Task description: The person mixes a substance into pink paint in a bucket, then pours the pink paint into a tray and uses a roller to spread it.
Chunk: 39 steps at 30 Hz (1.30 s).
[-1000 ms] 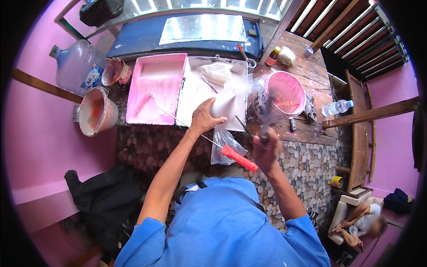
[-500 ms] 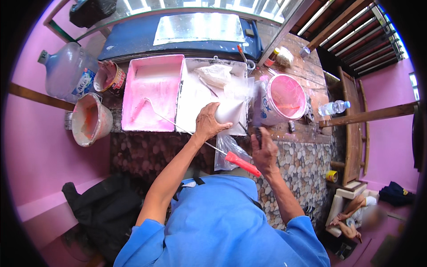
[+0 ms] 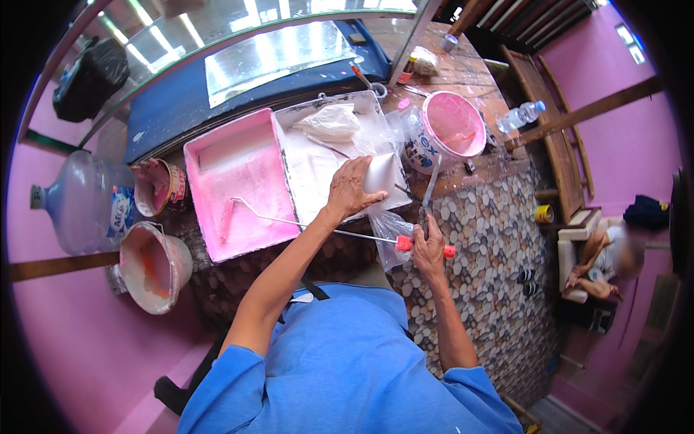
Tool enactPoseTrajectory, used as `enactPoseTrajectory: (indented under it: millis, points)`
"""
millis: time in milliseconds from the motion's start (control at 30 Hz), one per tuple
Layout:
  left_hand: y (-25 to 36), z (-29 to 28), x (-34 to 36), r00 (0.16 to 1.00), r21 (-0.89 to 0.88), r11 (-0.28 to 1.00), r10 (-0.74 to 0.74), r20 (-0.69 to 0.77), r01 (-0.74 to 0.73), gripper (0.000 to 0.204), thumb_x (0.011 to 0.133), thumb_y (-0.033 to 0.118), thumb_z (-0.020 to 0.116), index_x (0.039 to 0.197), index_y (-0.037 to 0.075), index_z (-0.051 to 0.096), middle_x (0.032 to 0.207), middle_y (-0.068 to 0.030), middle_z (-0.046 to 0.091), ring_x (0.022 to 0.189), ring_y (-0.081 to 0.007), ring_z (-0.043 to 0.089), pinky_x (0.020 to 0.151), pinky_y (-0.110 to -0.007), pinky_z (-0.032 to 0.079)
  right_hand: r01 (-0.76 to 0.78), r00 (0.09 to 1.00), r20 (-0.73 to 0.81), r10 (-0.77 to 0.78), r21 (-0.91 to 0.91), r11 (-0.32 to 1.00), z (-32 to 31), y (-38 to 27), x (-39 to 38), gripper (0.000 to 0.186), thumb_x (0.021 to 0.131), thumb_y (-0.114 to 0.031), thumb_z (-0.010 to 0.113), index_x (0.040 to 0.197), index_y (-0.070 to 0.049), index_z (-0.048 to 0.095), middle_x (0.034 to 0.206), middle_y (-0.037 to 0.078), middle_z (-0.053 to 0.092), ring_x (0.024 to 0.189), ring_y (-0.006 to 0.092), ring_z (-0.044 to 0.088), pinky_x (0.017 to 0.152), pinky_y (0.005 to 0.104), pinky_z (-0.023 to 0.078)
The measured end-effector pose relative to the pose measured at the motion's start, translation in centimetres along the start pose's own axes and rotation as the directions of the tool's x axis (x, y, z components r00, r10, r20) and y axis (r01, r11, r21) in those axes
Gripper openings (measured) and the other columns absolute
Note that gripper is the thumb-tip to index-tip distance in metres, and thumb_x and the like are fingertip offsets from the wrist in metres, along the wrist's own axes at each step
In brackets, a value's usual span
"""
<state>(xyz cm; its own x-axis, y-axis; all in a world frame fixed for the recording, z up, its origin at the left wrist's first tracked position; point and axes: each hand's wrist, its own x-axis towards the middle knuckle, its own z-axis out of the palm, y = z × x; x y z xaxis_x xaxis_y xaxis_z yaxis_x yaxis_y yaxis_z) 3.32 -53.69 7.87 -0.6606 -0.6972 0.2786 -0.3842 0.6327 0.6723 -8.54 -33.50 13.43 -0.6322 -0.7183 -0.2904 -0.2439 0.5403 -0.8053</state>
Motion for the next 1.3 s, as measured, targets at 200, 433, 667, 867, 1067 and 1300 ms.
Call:
enactPoseTrajectory:
  millis: [200, 433, 667, 867, 1067, 1300]
  points:
    - [-0.8, -1.5, 0.2, 0.976, -0.042, 0.994, -0.096, 0.195, 0.106, 0.086, 0.066, 0.049, 0.079, 0.131, 0.004, 0.045, 0.131, -0.0186, 0.051, 0.123, -0.0336, 0.048, 0.104, -0.043, 0.038, 0.304, 0.921, -0.253, -0.295, 0.000, 0.953, 0.9, -2.3, -1.5, 0.050, 0.093, -0.011, 0.047, 0.140, 0.003, 0.036, 0.136, 0.024, 0.046, 0.126, 0.0339, 0.046, 0.106, 0.0383, 0.034]
    - [-1.8, -2.4, -1.5, 0.981, -0.158, 0.979, -0.099, 0.168, 0.126, 0.084, 0.063, 0.045, 0.082, 0.126, 0.002, 0.048, 0.120, -0.0193, 0.057, 0.110, -0.0347, 0.057, 0.096, -0.041, 0.045, 0.227, 0.702, -0.706, -0.086, 0.109, 0.968, 2.3, -3.9, -1.9, 0.048, 0.096, -0.010, 0.047, 0.142, -0.004, 0.036, 0.132, 0.020, 0.051, 0.121, 0.0276, 0.051, 0.101, 0.0372, 0.041]
    - [-1.3, -2.9, -2.0, 0.972, -0.177, 0.963, -0.175, 0.156, 0.202, 0.084, 0.062, 0.041, 0.084, 0.127, 0.002, 0.049, 0.120, -0.0183, 0.059, 0.110, -0.0321, 0.058, 0.095, -0.039, 0.046, 0.369, 0.647, -0.649, -0.401, -0.194, 0.909, 3.1, -5.6, -1.4, 0.047, 0.091, -0.009, 0.053, 0.138, -0.007, 0.045, 0.119, 0.026, 0.057, 0.105, 0.0404, 0.059, 0.089, 0.0442, 0.046]
    - [-0.9, -1.7, -1.3, 0.978, -0.248, 0.951, -0.151, 0.146, 0.184, 0.085, 0.063, 0.041, 0.086, 0.128, 0.004, 0.047, 0.116, -0.0175, 0.061, 0.104, -0.0282, 0.062, 0.092, -0.037, 0.049, 0.149, 0.988, 0.078, -0.131, -0.308, 0.940, 4.0, -2.3, -0.8, 0.045, 0.093, -0.005, 0.045, 0.138, 0.001, 0.041, 0.129, 0.025, 0.053, 0.110, 0.0379, 0.059, 0.091, 0.0421, 0.048]
    - [-1.1, -1.4, -1.6, 0.986, -0.179, 0.973, -0.126, 0.107, 0.143, 0.082, 0.064, 0.038, 0.086, 0.128, 0.004, 0.047, 0.117, -0.0160, 0.062, 0.104, -0.0274, 0.062, 0.092, -0.037, 0.049, 0.159, 0.982, 0.008, -0.188, -0.569, 0.807, 3.3, -2.6, -0.6, 0.057, 0.088, -0.002, 0.049, 0.144, -0.008, 0.036, 0.096, 0.020, 0.061, 0.078, 0.0361, 0.064, 0.069, 0.0474, 0.051]
    - [-0.9, -2.0, -1.2, 0.983, -0.196, 0.967, -0.141, 0.119, 0.162, 0.084, 0.063, 0.041, 0.086, 0.128, 0.003, 0.048, 0.115, -0.0164, 0.062, 0.105, -0.0275, 0.062, 0.091, -0.036, 0.049, 0.268, 0.914, -0.190, -0.357, -0.378, 0.886, 4.5, -1.8, -0.1, 0.056, 0.087, -0.006, 0.047, 0.142, -0.012, 0.037, 0.089, 0.020, 0.063, 0.076, 0.0382, 0.065, 0.067, 0.0487, 0.050]
